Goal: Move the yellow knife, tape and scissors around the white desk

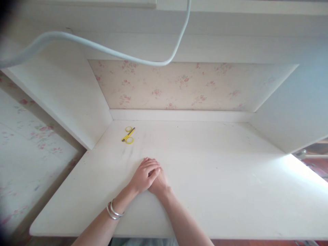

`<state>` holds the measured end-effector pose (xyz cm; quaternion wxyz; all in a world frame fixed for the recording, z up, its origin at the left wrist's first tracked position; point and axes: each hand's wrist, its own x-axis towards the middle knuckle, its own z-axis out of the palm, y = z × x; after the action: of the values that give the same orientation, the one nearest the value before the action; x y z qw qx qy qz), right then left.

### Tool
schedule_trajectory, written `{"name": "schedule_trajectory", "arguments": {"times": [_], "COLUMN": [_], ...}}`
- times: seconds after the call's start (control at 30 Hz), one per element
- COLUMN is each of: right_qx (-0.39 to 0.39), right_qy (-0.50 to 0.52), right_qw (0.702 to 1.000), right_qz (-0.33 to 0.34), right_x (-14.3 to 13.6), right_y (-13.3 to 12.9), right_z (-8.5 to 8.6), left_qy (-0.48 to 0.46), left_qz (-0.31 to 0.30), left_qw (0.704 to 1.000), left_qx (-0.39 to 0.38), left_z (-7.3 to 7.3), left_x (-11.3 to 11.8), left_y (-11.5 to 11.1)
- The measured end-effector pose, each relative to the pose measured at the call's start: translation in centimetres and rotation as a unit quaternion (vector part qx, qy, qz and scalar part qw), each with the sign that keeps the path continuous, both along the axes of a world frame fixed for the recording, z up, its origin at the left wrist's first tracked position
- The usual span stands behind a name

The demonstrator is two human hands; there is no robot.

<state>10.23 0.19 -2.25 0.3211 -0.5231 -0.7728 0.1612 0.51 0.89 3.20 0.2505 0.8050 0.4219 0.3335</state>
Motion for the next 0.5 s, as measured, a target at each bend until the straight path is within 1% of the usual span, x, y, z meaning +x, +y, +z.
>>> {"name": "schedule_trajectory", "arguments": {"times": [0.1, 0.27, 0.37, 0.5], "right_qx": [0.002, -0.019, -0.034, -0.073], "right_qy": [-0.052, -0.105, -0.118, -0.157], "right_qw": [0.998, 0.993, 0.991, 0.984], "right_qz": [0.026, 0.048, 0.052, 0.046], "right_x": [0.2, 0.8, 0.9, 0.8], "right_y": [0.1, 0.4, 0.4, 0.4], "right_z": [-0.4, 0.8, 1.4, 1.9], "left_qy": [0.005, 0.002, -0.005, -0.008], "left_qz": [-0.007, -0.009, -0.010, -0.006], "left_qw": [1.000, 1.000, 1.000, 1.000], "left_qx": [0.007, 0.014, 0.017, 0.020], "left_z": [0.0, 0.0, 0.0, 0.1], "left_x": [0.2, 0.6, 0.6, 0.7], "left_y": [0.1, 0.4, 0.4, 0.4]}}
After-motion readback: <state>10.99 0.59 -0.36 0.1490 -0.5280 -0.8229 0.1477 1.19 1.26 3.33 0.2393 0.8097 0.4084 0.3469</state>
